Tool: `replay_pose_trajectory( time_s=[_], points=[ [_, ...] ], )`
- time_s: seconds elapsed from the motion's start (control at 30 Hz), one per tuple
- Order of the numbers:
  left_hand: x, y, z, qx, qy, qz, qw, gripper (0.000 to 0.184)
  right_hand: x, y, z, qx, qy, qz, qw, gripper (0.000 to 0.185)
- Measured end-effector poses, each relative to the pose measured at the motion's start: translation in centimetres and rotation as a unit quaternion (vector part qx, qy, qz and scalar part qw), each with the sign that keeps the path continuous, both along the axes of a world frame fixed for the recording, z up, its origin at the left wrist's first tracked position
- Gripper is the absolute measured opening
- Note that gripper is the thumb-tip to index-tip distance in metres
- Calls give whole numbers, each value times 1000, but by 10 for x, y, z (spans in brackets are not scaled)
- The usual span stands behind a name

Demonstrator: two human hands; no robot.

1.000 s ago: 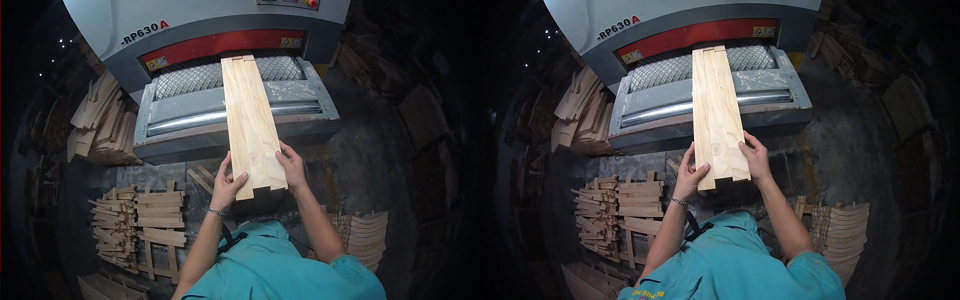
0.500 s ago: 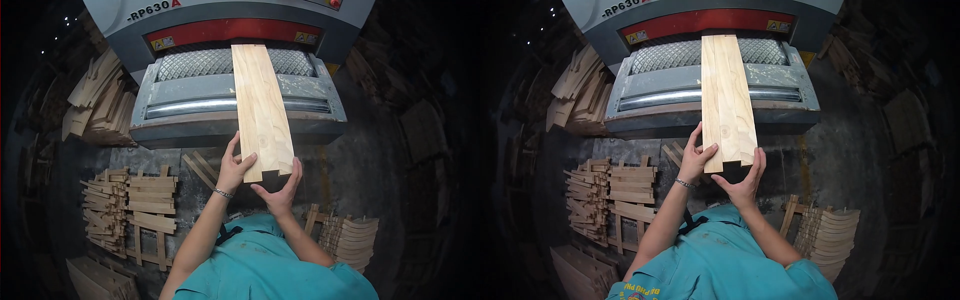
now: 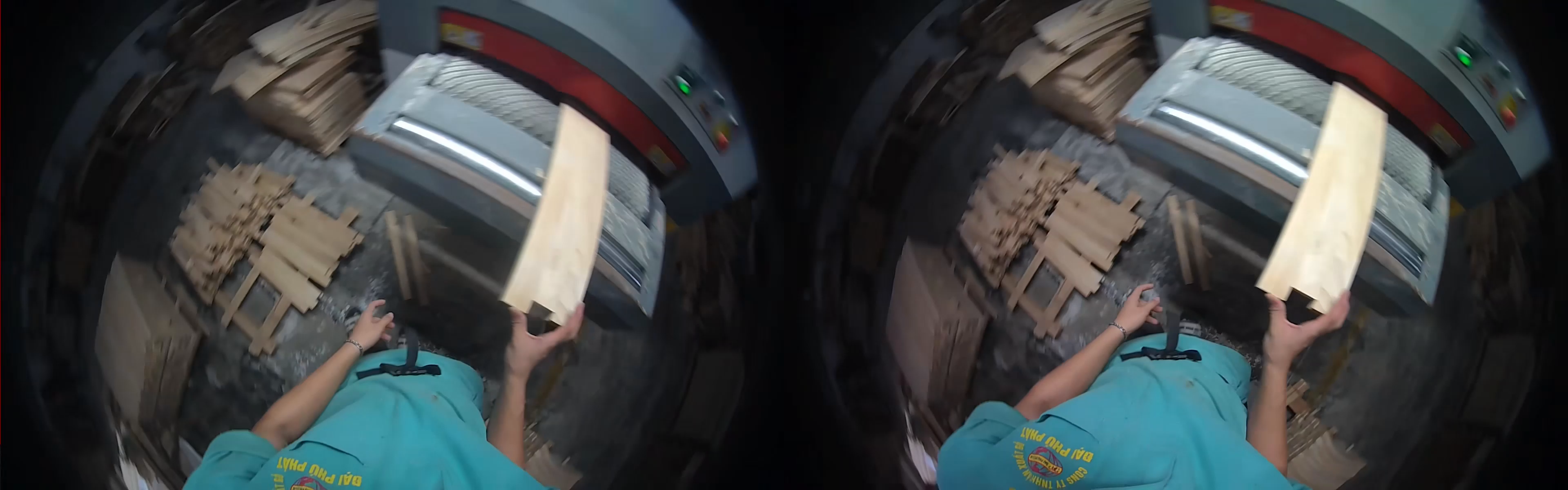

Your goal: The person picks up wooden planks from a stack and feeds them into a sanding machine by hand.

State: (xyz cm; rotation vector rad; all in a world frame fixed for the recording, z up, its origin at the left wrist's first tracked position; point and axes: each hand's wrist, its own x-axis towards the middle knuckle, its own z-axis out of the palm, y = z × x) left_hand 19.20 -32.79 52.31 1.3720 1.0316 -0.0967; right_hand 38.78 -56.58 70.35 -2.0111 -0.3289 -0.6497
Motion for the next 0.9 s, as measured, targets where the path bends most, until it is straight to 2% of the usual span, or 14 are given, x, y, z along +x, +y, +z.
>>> replay_pose_trajectory(
  time_s=[0.03, 0.13, 0.23, 0.33, 0.43, 0.6, 0.9],
  points=[
    [-48, -4, -18, 33, 60, 26, 997, 47, 1, 6, -2, -10, 7, 5, 1000, 108],
    [-106, -9, -29, 100, 150, 86, 980, 39, 7, 7, -7, 4, 17, 16, 1000, 108],
    [-185, -28, -112, 284, 264, 83, 918, 40, 14, 8, -10, 15, 14, 25, 999, 104],
    [-216, -47, -102, 163, 314, 81, 932, 41, 21, 7, -13, 21, 26, 38, 999, 103],
    [-220, -60, -79, 71, 255, 113, 958, 41, 27, 7, -14, -15, 18, 26, 999, 103],
    [-223, -78, -84, 64, 195, 191, 960, 42, 34, 13, -12, -17, 20, 23, 999, 102],
    [-239, -82, -89, 33, 170, 213, 962, 34, 60, 13, -27, -78, -78, -19, 994, 93]
  ],
)
